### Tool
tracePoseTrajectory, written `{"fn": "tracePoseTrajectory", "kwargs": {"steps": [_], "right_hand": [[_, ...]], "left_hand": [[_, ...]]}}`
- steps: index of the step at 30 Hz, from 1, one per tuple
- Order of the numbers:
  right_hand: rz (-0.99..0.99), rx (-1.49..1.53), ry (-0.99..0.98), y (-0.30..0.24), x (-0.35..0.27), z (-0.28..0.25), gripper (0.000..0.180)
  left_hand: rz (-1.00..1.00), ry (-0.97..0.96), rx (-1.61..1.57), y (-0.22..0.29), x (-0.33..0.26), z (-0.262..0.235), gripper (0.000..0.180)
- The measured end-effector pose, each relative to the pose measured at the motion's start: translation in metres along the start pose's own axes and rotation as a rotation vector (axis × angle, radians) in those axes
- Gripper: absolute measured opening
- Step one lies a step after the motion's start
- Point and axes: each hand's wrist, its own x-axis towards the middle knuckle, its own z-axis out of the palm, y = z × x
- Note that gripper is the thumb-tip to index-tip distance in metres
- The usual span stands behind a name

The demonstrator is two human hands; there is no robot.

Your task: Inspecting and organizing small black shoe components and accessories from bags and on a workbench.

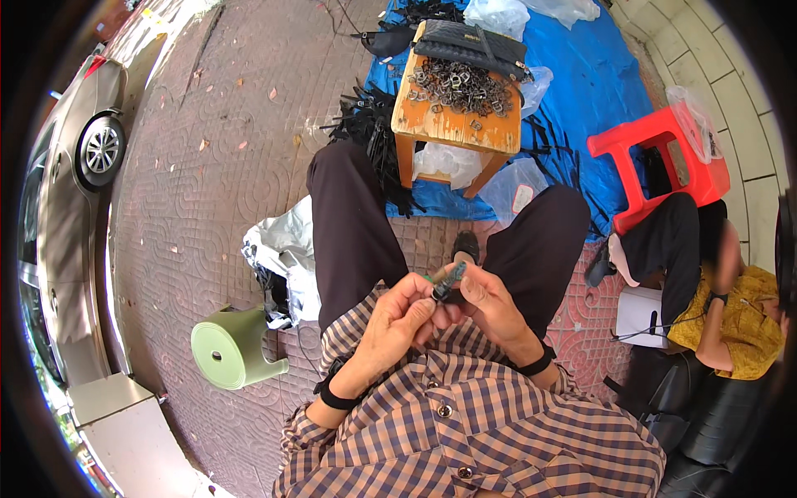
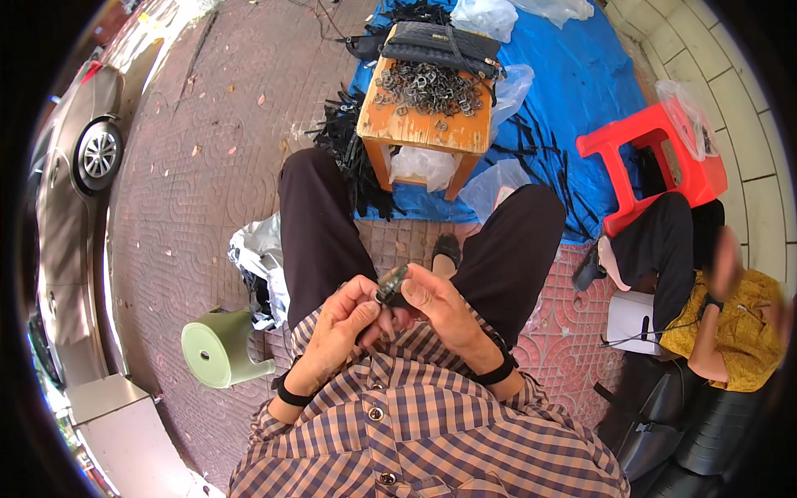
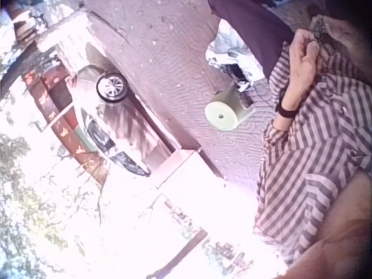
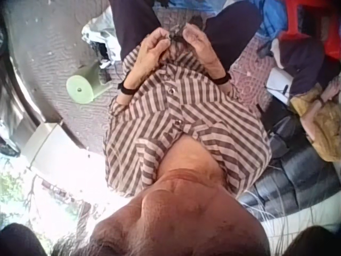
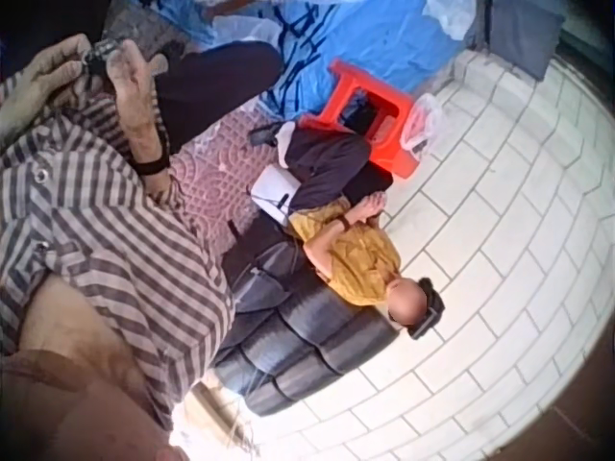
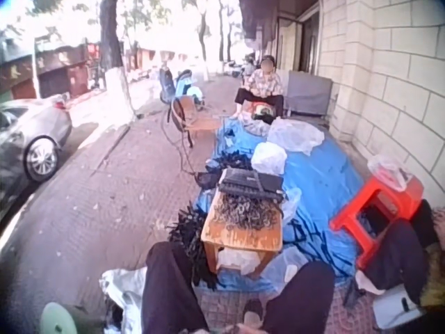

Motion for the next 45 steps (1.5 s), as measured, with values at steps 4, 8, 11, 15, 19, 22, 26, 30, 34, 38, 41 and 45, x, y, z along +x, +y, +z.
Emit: {"fn": "tracePoseTrajectory", "kwargs": {"steps": [4, 8, 11, 15, 19, 22, 26, 30, 34, 38, 41, 45], "right_hand": [[0.022, 0.151, 0.013, 0.001, 0.002, 0.005, 0.023], [-0.025, 0.476, -0.034, -0.007, 0.004, 0.002, 0.022], [0.026, 0.48, 0.01, -0.015, 0.003, 0.0, 0.023], [-0.029, 0.351, -0.033, -0.016, 0.009, 0.007, 0.023], [-0.144, 0.123, 0.027, -0.02, 0.017, 0.012, 0.025], [-0.348, -0.122, 0.198, -0.024, 0.012, 0.014, 0.029], [-0.336, -0.405, 0.144, -0.017, 0.002, 0.021, 0.024], [-0.327, -0.443, 0.203, -0.011, 0.003, 0.025, 0.015], [-0.114, -0.348, 0.136, -0.02, 0.004, 0.023, 0.016], [0.141, -0.375, 0.017, -0.027, 0.002, 0.022, 0.018], [0.099, -0.416, 0.03, -0.023, 0.003, 0.021, 0.019], [0.063, -0.393, 0.052, -0.015, 0.004, 0.019, 0.02]], "left_hand": [[-0.031, 0.024, 0.008, 0.0, 0.001, -0.002, 0.008], [-0.008, -0.013, 0.166, -0.004, -0.003, -0.001, 0.007], [0.047, -0.024, -0.012, -0.006, -0.013, -0.001, 0.007], [0.056, 0.033, 0.052, -0.007, -0.02, 0.001, 0.014], [0.128, 0.108, 0.119, -0.007, -0.015, -0.001, 0.019], [0.187, 0.261, 0.131, -0.01, -0.013, 0.0, 0.016], [0.246, 0.325, 0.279, -0.016, -0.013, 0.0, 0.015], [0.236, 0.34, 0.351, -0.021, -0.013, 0.001, 0.016], [0.225, 0.41, 0.454, -0.023, -0.013, 0.001, 0.009], [0.315, 0.433, 0.616, -0.023, -0.012, 0.004, 0.014], [0.35, 0.424, 0.691, -0.021, -0.012, 0.004, 0.016], [0.358, 0.413, 0.739, -0.02, -0.013, 0.002, 0.018]]}}
